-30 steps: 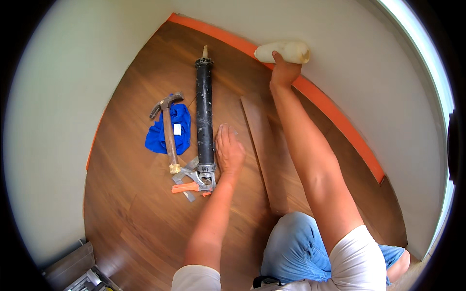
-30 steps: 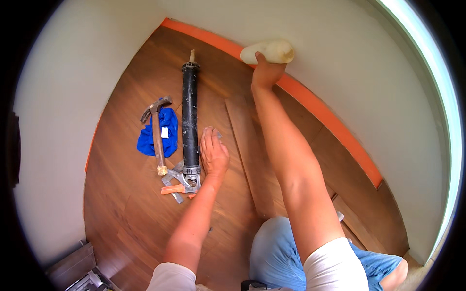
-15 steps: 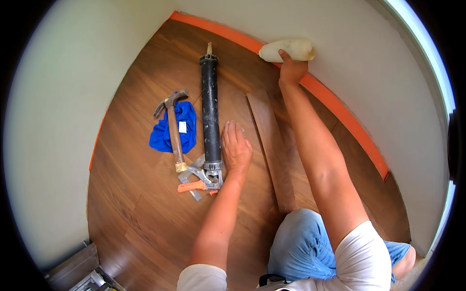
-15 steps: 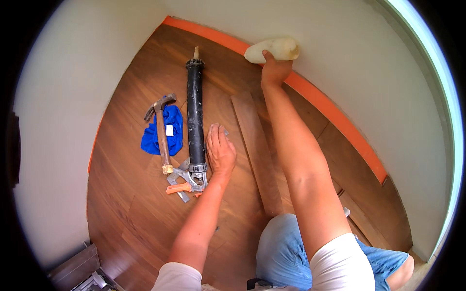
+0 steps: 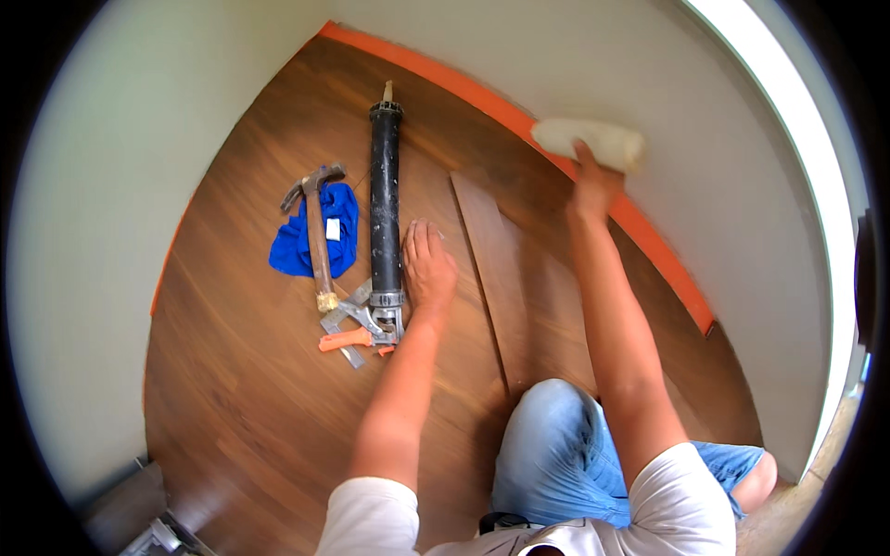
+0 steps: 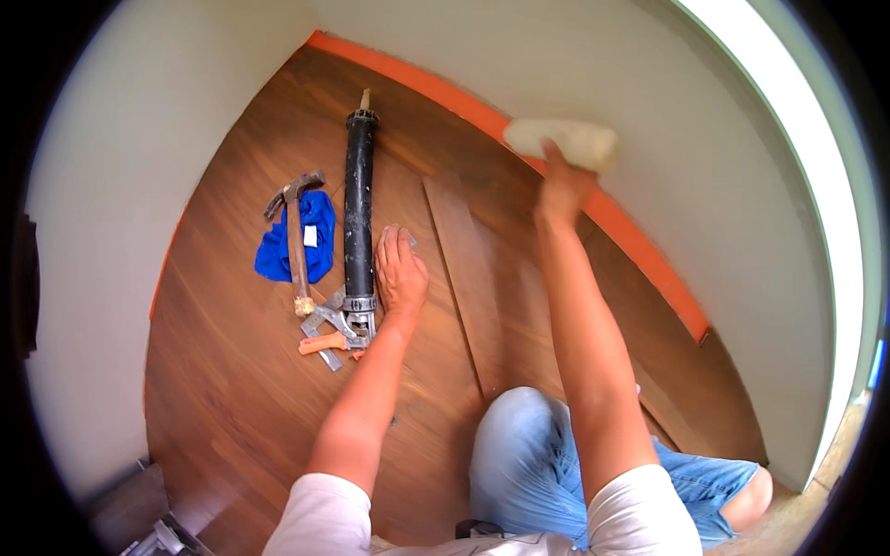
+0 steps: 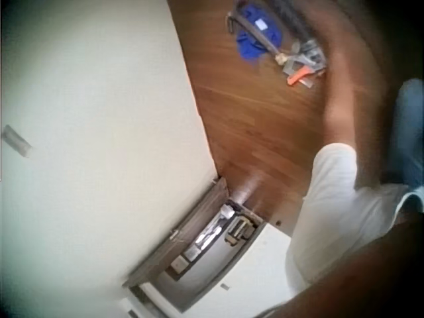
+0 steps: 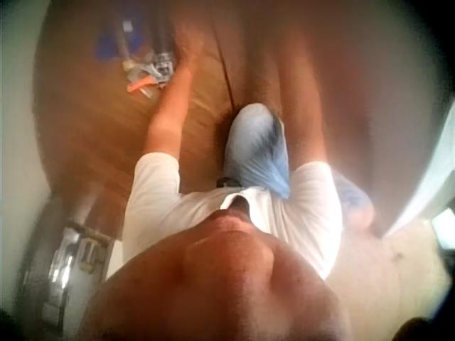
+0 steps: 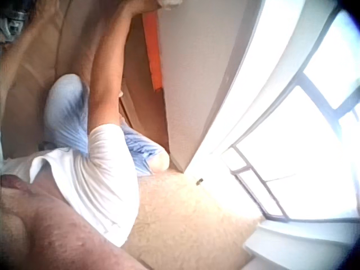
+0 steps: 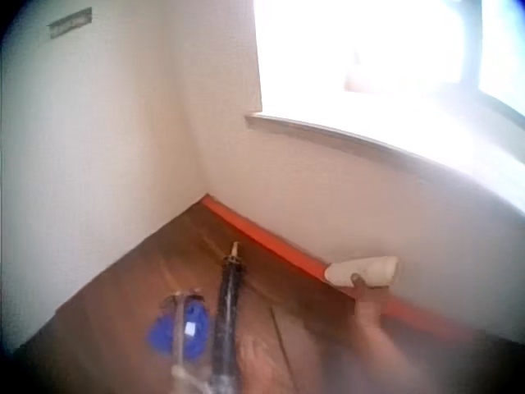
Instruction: The person applies adhesive using a caulking gun and by hand from a bottle to the edge of a floor and a wood plank, then positions the plank against the wall and wipes the edge with a cloth.
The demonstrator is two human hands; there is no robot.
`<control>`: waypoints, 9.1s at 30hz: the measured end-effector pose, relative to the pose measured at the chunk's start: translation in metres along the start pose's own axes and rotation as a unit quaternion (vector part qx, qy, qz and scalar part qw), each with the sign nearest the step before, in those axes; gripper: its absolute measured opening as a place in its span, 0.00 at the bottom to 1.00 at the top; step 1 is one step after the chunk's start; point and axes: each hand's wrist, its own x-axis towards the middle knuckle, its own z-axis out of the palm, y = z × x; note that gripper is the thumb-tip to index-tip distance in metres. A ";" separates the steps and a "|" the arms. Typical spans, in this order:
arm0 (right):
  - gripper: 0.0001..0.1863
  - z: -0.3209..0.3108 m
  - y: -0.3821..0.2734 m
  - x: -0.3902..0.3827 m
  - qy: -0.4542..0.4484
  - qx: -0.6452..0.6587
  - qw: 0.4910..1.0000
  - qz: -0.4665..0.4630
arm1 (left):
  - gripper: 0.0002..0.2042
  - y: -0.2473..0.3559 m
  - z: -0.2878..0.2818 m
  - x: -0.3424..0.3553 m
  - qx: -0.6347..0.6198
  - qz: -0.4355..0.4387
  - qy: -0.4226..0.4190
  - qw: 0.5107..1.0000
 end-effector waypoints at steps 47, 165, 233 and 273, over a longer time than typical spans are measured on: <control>0.34 -1.092 -0.157 -0.320 0.710 0.268 0.649 -0.047 | 0.07 0.112 -0.169 -0.351 -0.062 -0.084 -0.088 0.991; 0.17 -0.533 -0.126 0.063 -0.284 -0.475 0.822 0.136 | 0.17 0.437 0.154 -0.008 -0.180 0.373 -0.255 0.874; 0.12 -0.404 -0.148 0.076 -0.490 -0.646 0.581 -0.071 | 0.14 0.257 -0.036 0.045 -0.088 0.250 -0.269 0.926; 0.16 0.089 0.096 0.145 -0.542 -0.557 0.610 -0.154 | 0.12 0.076 0.123 0.289 0.098 0.114 -0.266 0.952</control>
